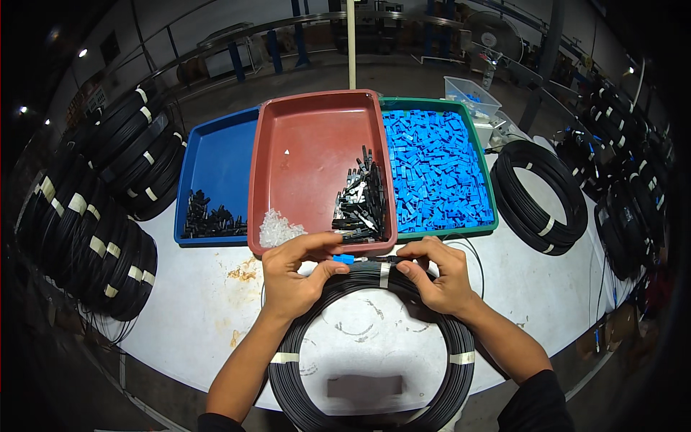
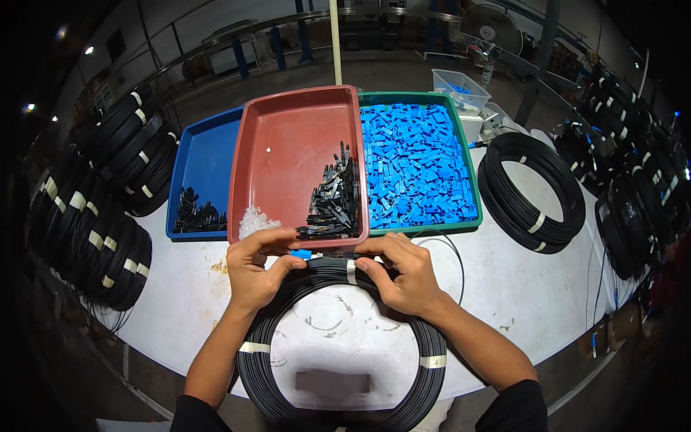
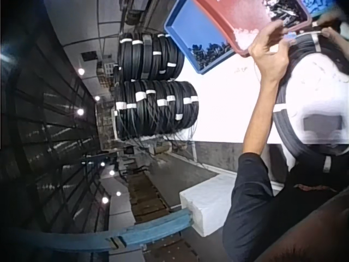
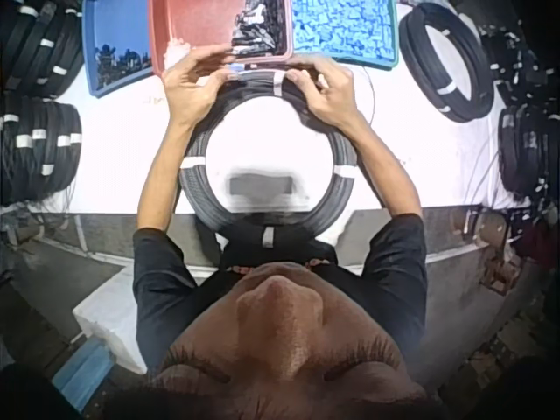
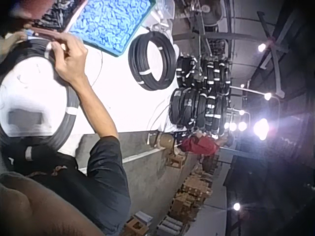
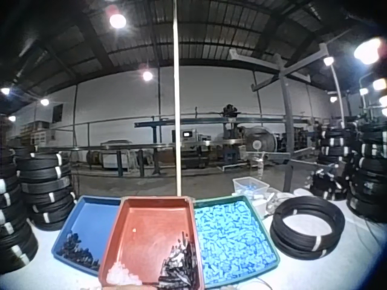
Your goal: The person assembles connectors onto coiled cables by selecting parts from trays and attaching small components and plastic housings onto the cable ends by hand.
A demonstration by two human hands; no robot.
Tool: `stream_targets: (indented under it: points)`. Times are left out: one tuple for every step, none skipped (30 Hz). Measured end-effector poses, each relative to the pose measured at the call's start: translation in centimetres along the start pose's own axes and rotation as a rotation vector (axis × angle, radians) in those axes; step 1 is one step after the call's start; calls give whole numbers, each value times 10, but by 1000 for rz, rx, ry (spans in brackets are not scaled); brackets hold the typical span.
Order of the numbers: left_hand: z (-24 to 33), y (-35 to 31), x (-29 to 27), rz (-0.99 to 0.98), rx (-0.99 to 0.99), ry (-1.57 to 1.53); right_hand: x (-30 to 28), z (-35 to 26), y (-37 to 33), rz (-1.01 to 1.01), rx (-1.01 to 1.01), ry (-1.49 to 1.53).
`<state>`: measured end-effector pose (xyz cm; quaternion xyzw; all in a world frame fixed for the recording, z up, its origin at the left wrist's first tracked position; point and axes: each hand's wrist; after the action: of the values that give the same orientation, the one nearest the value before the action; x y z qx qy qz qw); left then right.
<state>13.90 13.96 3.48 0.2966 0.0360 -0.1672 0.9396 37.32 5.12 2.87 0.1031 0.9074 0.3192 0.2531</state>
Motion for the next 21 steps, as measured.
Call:
stream_targets:
  points:
    - [-7, 1, -2, -42, 96, 19, -1, 0, 1, -10, -44, -24]
    - [-7, 1, -2, -41, 95, 20, -1, 0, 2, -20, -88, -47]
    - [-6, 0, -2, -43, 80, -36, -1, 0, 2, -21, -88, -46]
    - [-6, 0, -2, -46, 65, -93, 0, 1, 2, -16, -102, -50]
    - [-7, 1, -2, -47, 65, -94, 0, 1, 2, -11, -116, -53]
    - [-7, 1, -2, -43, 95, -80, 0, 1, 3, -10, -115, -54]
    - [-8, 2, -2, -39, 125, -64, -1, 0, 3, -10, -124, -61]
    - [-7, 2, -2, -40, 125, -64, -1, 0, 3, -11, -132, -69]
    - [-6, 2, -1, -41, 108, -83, -1, 0, 3, -10, -132, -68]
    - [-5, 2, -1, -41, 91, -103, -1, 1, 3, -10, -135, -70]
    - [-4, 2, -1, -41, 91, -103, -1, 1, 3, -10, -139, -71]
    - [-4, 1, -1, -45, 80, -118, -1, 1, 3, -10, -138, -71]
    - [-4, 1, -2, -48, 68, -134, -1, 1, 3, -8, -145, -71]
    - [-3, 1, -2, -48, 67, -134, -1, 0, 3, -5, -152, -71]
    - [-3, 1, -2, -53, 68, -128, -1, 0, 3, -5, -152, -72]
    - [-3, 1, -2, -59, 68, -122, -1, 0, 3, -4, -160, -76]
    - [-3, 1, -1, -59, 68, -122, -1, 0, 3, -2, -169, -81]
    - [-3, 1, -1, -62, 65, -130, -1, 0, 3, -2, -168, -81]
    - [-2, 1, -1, -65, 62, -136, -1, 0, 3, 0, -175, -79]
    - [-3, 1, -1, -64, 62, -136, -1, 0, 4, 1, -181, -76]
    - [-3, 1, -1, -70, 64, -128, -1, 0, 4, 1, -182, -76]
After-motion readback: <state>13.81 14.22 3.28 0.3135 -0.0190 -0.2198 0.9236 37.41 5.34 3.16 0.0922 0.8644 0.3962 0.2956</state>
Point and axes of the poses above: each hand's wrist, its own y-axis towards the middle knuckle, its own x-axis out of the palm, z = x × y, and after that the axes turned 2 degrees about y, right-handed
